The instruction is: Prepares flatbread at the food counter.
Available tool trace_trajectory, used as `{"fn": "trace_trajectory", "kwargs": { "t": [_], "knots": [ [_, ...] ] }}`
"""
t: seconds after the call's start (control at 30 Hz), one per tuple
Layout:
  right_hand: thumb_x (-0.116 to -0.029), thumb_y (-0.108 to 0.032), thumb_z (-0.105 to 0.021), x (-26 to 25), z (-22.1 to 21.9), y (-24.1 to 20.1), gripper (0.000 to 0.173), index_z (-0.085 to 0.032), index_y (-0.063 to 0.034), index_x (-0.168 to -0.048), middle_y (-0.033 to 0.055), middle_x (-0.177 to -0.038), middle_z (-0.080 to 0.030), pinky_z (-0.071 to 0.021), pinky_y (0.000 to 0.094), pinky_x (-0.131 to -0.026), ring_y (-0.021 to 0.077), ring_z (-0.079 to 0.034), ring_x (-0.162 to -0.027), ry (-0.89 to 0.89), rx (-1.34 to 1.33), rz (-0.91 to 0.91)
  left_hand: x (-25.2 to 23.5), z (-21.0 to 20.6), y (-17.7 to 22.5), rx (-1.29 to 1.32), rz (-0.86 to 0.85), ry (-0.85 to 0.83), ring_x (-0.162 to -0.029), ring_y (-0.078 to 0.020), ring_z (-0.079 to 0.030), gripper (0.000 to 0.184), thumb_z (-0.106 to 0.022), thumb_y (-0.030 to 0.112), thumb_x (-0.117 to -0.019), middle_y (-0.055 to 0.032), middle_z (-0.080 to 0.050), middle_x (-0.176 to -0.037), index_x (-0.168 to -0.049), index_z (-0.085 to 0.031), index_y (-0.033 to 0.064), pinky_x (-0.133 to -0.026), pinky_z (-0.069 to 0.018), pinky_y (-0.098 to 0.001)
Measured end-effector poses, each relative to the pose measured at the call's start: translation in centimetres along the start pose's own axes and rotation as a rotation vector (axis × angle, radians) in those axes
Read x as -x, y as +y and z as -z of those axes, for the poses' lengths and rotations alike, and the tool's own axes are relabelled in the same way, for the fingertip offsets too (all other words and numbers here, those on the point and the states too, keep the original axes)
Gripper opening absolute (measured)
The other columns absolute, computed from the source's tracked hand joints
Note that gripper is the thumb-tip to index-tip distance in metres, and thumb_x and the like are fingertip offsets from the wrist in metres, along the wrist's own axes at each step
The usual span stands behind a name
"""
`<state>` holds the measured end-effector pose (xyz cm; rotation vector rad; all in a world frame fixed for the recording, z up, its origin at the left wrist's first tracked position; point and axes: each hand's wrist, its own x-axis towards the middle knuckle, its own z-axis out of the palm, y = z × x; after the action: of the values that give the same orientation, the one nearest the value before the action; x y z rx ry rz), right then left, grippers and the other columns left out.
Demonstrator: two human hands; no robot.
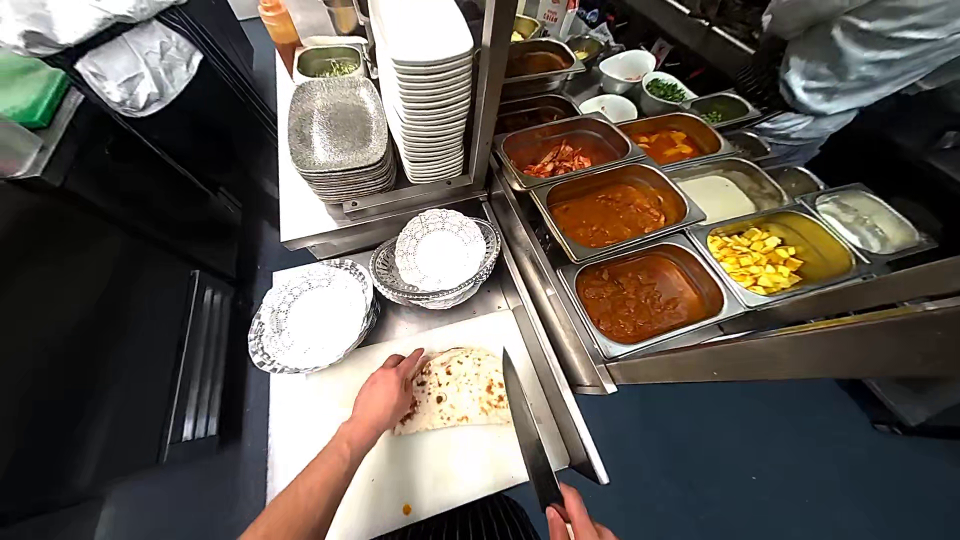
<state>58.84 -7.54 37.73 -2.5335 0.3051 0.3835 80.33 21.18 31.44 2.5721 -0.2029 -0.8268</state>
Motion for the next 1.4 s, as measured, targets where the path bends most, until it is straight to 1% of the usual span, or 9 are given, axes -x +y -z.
{"fn": "trace_trajectory", "kwargs": {
  "t": [0.1, 0.23, 0.4, 0.6, 0.67, 0.9, 1.13, 1.27, 1.4],
  "knots": [
    [-0.101, -0.02, -0.052, -1.0, -0.7, -0.9, 0.036, -0.065, 0.003, -0.125, 0.0158, -0.079, -0.073, -0.0577, 0.0535, -0.062, 0.0345, -0.072, -0.068, 0.013, 0.016, 0.038, 1.5, -1.9, 0.3, 0.086, 0.063, 0.091, -0.138, -0.0315, -0.051, 0.042, -0.06, 0.037, -0.1007, -0.0119, -0.056, -0.147, -0.138, -0.065, 0.0171, -0.114, -0.044, -0.0479],
    [-0.0996, -0.017, -0.054, -1.6, -0.4, -1.7, 0.035, -0.065, 0.004, -0.124, 0.0156, -0.078, -0.073, -0.058, 0.0527, -0.062, 0.0341, -0.072, -0.067, 0.034, 0.03, 0.085, 1.1, -2.1, 0.9, 0.16, 0.167, 0.079, -0.139, -0.0318, -0.048, 0.037, -0.06, 0.035, -0.1003, -0.0123, -0.056, -0.146, -0.124, -0.069, 0.0081, -0.116, -0.0411, -0.0461],
    [-0.0997, -0.019, -0.053, -1.3, 0.0, -1.7, 0.035, -0.066, 0.0025, -0.124, 0.016, -0.08, -0.073, -0.0574, 0.0538, -0.062, 0.035, -0.072, -0.068, 0.008, 0.088, 0.104, 0.4, 0.3, 0.2, 0.23, 0.23, -0.04, -0.122, -0.0322, -0.064, 0.037, -0.054, 0.032, -0.1052, -0.0169, -0.067, -0.126, -0.13, -0.063, 0.0061, -0.106, -0.0493, -0.0533],
    [-0.1003, -0.015, -0.051, -1.7, -2.3, -5.6, 0.039, -0.062, -0.0001, -0.135, 0.0149, -0.078, -0.073, -0.0574, 0.0505, -0.054, 0.0344, -0.071, -0.061, 0.128, 0.305, 0.118, 0.7, -0.5, -0.5, 0.338, 0.297, -0.052, -0.113, -0.0321, -0.067, 0.037, -0.06, 0.033, -0.0994, -0.0166, -0.07, -0.118, -0.124, -0.066, 0.006, -0.099, -0.052, -0.0548],
    [-0.1016, -0.015, -0.049, -2.8, -3.1, -7.4, 0.041, -0.058, -0.0032, -0.14, 0.0153, -0.083, -0.074, -0.0576, 0.0501, -0.058, 0.0348, -0.072, -0.065, 0.025, 0.339, 0.05, 1.4, -1.4, -0.9, 0.385, 0.315, -0.045, -0.111, -0.0315, -0.068, 0.036, -0.061, 0.032, -0.0986, -0.0166, -0.07, -0.115, -0.122, -0.066, 0.0054, -0.097, -0.0532, -0.0541],
    [-0.106, -0.018, -0.037, -8.8, -7.0, -7.9, 0.046, -0.041, -0.0122, -0.151, 0.0146, -0.106, -0.073, -0.059, 0.0482, -0.078, 0.0331, -0.074, -0.091, -0.353, 0.479, -0.103, 1.8, -2.6, -1.8, 0.528, 0.321, -0.033, -0.106, -0.0277, -0.069, 0.037, -0.064, 0.034, -0.0982, -0.0142, -0.071, -0.112, -0.122, -0.066, 0.0057, -0.096, -0.0539, -0.0501],
    [-0.1056, -0.017, -0.037, -8.7, -6.8, -8.8, 0.043, -0.044, -0.0112, -0.148, 0.0133, -0.101, -0.073, -0.0592, 0.0462, -0.073, 0.0318, -0.075, -0.085, -0.331, 0.508, -0.094, 1.8, -2.8, -1.6, 0.629, 0.337, -0.025, -0.1, -0.0258, -0.071, 0.045, -0.068, 0.032, -0.0971, -0.0129, -0.072, -0.112, -0.134, -0.057, 0.0083, -0.093, -0.0562, -0.0475],
    [-0.1068, -0.017, -0.035, -9.3, -7.0, -9.5, 0.043, -0.041, -0.013, -0.15, 0.0132, -0.108, -0.072, -0.0591, 0.0464, -0.08, 0.0315, -0.074, -0.095, -0.431, 0.534, -0.17, 1.6, -2.8, -1.6, 0.641, 0.331, -0.065, -0.105, -0.025, -0.071, 0.043, -0.065, 0.034, -0.0995, -0.0122, -0.072, -0.116, -0.135, -0.06, 0.0094, -0.097, -0.055, -0.0472],
    [-0.1068, -0.014, -0.036, -10.0, -6.1, -11.3, 0.044, -0.038, -0.0116, -0.15, 0.0138, -0.104, -0.072, -0.0591, 0.0468, -0.083, 0.032, -0.074, -0.1, -0.507, 0.548, -0.221, 1.3, -2.3, -0.5, 0.604, 0.334, -0.141, -0.115, -0.0291, -0.068, 0.064, -0.069, 0.052, -0.0933, -0.0148, -0.07, -0.124, -0.14, -0.058, 0.0091, -0.104, -0.0514, -0.0524]
  ]
}}
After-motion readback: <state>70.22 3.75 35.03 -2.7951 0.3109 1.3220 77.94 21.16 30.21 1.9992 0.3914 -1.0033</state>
